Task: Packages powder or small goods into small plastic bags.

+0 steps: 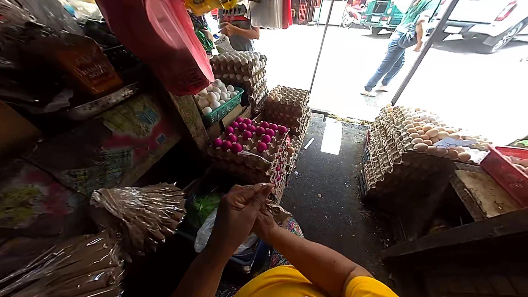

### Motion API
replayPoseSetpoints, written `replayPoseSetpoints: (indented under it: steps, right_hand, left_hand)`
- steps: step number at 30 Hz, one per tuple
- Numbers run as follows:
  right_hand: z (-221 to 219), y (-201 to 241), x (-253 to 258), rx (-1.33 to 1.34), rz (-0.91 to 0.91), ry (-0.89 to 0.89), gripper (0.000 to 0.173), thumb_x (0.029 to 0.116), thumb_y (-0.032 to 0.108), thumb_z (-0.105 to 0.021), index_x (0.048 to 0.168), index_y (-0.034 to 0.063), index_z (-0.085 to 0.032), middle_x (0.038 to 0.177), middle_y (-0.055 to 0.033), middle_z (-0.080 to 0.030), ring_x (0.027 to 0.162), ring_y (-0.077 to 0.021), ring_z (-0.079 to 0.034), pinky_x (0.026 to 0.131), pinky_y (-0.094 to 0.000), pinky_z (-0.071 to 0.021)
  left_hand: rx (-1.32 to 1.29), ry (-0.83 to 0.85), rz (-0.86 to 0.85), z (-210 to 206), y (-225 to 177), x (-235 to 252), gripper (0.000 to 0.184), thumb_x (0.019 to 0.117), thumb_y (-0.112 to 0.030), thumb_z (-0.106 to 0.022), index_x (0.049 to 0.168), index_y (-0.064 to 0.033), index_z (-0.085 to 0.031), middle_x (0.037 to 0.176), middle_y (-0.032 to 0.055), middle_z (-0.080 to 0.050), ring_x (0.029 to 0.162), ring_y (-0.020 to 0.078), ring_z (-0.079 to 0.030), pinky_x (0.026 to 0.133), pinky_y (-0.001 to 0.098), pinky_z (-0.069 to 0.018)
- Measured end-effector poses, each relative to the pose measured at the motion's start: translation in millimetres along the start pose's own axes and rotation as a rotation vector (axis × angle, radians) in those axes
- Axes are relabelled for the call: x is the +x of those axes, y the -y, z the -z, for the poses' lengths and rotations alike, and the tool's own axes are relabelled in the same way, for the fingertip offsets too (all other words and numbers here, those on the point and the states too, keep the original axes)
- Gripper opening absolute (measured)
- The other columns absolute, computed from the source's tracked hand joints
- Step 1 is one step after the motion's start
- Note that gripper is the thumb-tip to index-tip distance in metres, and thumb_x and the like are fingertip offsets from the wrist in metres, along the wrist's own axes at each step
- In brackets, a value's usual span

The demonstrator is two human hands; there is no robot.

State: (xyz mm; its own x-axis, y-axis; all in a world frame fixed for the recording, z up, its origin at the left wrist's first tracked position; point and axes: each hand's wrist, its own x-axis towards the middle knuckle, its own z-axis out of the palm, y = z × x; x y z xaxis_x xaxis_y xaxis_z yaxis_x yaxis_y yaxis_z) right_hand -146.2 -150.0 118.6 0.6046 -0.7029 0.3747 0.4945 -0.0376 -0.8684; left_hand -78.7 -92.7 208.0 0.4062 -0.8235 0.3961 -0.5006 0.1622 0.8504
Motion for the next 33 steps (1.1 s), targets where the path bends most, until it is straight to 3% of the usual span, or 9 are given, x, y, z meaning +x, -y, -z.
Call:
replayPoseSetpoints:
  steps: [1, 3, 6, 11, 20, 22, 26, 31, 33]
  right_hand:
    - [-13.1, 0.4, -6.0, 0.147, -0.073, -0.033, 0.022, 0.1029, 0.001, -0.042, 0.113, -0.0026, -0.061, 0.093, 0.005, -0.068, 0.087, 0.0071, -0.062, 0.083, -0.0152, -0.0515]
    - [-21.8, -3.3, -11.8, 0.338, -0.169, 0.012, 0.024, 0.1043, 0.006, -0.039, 0.108, 0.0087, -0.062, 0.081, 0.011, -0.067, 0.072, 0.0053, -0.061, 0.069, -0.017, -0.0528]
    - [-7.3, 0.1, -9.5, 0.135, -0.258, 0.181, 0.025, 0.1066, 0.01, -0.038, 0.112, -0.0004, -0.06, 0.071, 0.0049, -0.059, 0.058, -0.0003, -0.054, 0.057, -0.0189, -0.0484]
    - [20.8, 25.7, 3.6, -0.289, -0.287, 0.373, 0.033, 0.1095, 0.015, -0.04, 0.106, -0.0087, -0.062, 0.081, -0.0076, -0.059, 0.065, -0.0083, -0.054, 0.064, -0.0262, -0.0489]
    - [36.8, 37.0, 15.8, 0.038, -0.587, 0.327, 0.03, 0.103, 0.01, -0.038, 0.081, 0.0083, -0.059, 0.063, 0.0079, -0.052, 0.054, 0.0004, -0.047, 0.051, -0.0177, -0.0379]
    - [40.2, 36.8, 18.2, 0.008, -0.565, 0.368, 0.027, 0.1033, 0.011, -0.041, 0.083, 0.007, -0.06, 0.065, 0.0072, -0.053, 0.054, 0.0, -0.047, 0.051, -0.0182, -0.0378]
    - [49.7, 35.5, 29.1, 0.061, -0.406, 0.348, 0.029, 0.1074, 0.021, -0.036, 0.109, 0.004, -0.06, 0.086, 0.0039, -0.061, 0.066, -0.0015, -0.054, 0.059, -0.019, -0.0456]
    - [45.2, 26.1, 28.8, 0.153, -0.314, 0.54, 0.019, 0.1049, 0.005, -0.045, 0.111, -0.0025, -0.061, 0.097, 0.0002, -0.064, 0.088, -0.0043, -0.061, 0.083, -0.0261, -0.0526]
    - [44.5, 23.7, 27.6, 0.19, -0.321, 0.618, 0.014, 0.1023, 0.003, -0.047, 0.108, -0.0003, -0.06, 0.095, 0.0013, -0.063, 0.086, -0.004, -0.062, 0.08, -0.0259, -0.0535]
  left_hand:
    - [0.124, -0.038, -0.018, -0.1, 9.2, 2.6, 0.024, 0.0991, -0.03, -0.064, 0.106, -0.0134, -0.08, 0.102, -0.0066, -0.077, 0.101, 0.0021, -0.066, 0.095, 0.025, -0.0486]
    - [0.291, -0.079, -0.011, 3.2, 27.6, 0.9, 0.026, 0.0993, -0.032, -0.063, 0.105, -0.0135, -0.08, 0.1, -0.0048, -0.077, 0.097, 0.0052, -0.065, 0.092, 0.0307, -0.0465]
    - [0.424, -0.118, -0.001, 10.8, 51.3, -12.6, 0.029, 0.1009, -0.031, -0.06, 0.105, -0.0097, -0.08, 0.101, 0.0027, -0.077, 0.099, 0.0192, -0.065, 0.092, 0.0429, -0.0462]
    - [0.448, -0.121, 0.006, 17.5, 65.5, -37.3, 0.034, 0.1038, -0.029, -0.053, 0.106, -0.0019, -0.073, 0.101, 0.0103, -0.073, 0.101, 0.0253, -0.065, 0.093, 0.0444, -0.0491]
    - [0.479, -0.18, -0.084, 7.7, 59.7, -63.1, 0.03, 0.0986, -0.026, -0.061, 0.104, 0.0001, -0.074, 0.099, 0.0105, -0.074, 0.095, 0.018, -0.066, 0.09, 0.0305, -0.0503]
    - [0.458, -0.173, -0.067, 9.0, 59.4, -64.9, 0.03, 0.0975, -0.026, -0.062, 0.104, -0.0002, -0.074, 0.098, 0.0096, -0.074, 0.095, 0.0149, -0.065, 0.089, 0.0274, -0.0499]
    - [0.234, -0.127, 0.043, 18.3, 52.2, -66.0, 0.022, 0.0945, -0.021, -0.066, 0.104, -0.0022, -0.072, 0.099, -0.0001, -0.072, 0.091, -0.0035, -0.064, 0.084, 0.0123, -0.0517]
    - [-0.161, -0.04, 0.162, 22.4, 41.1, -61.6, 0.011, 0.0921, -0.009, -0.07, 0.103, -0.0105, -0.072, 0.096, -0.0089, -0.074, 0.088, 0.0013, -0.07, 0.083, 0.0189, -0.0588]
    - [-0.272, 0.006, 0.203, 26.0, 37.6, -61.5, 0.013, 0.091, -0.007, -0.071, 0.101, -0.0145, -0.075, 0.096, -0.0091, -0.075, 0.089, 0.0024, -0.07, 0.083, 0.02, -0.0592]
